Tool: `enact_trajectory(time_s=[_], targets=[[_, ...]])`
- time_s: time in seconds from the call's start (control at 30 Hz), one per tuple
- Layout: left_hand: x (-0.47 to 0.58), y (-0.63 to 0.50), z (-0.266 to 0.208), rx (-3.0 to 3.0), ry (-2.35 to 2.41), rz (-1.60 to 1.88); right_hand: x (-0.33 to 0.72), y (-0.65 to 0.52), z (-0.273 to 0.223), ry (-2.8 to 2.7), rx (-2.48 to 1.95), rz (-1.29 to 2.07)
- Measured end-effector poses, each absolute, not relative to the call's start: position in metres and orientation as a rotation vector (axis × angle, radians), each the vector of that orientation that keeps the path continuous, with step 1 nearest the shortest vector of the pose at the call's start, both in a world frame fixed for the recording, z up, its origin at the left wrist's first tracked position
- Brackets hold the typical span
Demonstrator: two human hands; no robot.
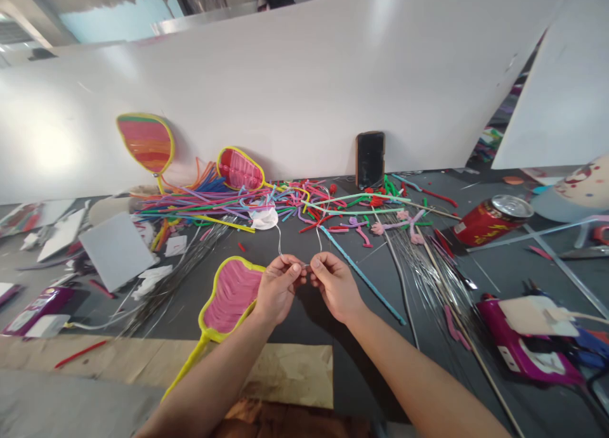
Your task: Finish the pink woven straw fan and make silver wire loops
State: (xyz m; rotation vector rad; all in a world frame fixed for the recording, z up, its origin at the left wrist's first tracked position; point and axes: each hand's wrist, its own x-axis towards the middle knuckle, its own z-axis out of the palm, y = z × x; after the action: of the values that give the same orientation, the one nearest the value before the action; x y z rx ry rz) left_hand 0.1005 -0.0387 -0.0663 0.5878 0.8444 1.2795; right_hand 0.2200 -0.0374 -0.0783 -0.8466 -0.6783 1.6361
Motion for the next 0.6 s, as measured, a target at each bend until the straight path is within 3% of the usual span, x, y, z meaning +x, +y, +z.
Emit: enact_trajectory(time_s=[0.6], targets=[[0.0983, -0.0391, -0.0637, 0.5, 0.853, 1.288, 0.2184, -0.0371, -0.0786, -0.72, -0.892, 1.612]])
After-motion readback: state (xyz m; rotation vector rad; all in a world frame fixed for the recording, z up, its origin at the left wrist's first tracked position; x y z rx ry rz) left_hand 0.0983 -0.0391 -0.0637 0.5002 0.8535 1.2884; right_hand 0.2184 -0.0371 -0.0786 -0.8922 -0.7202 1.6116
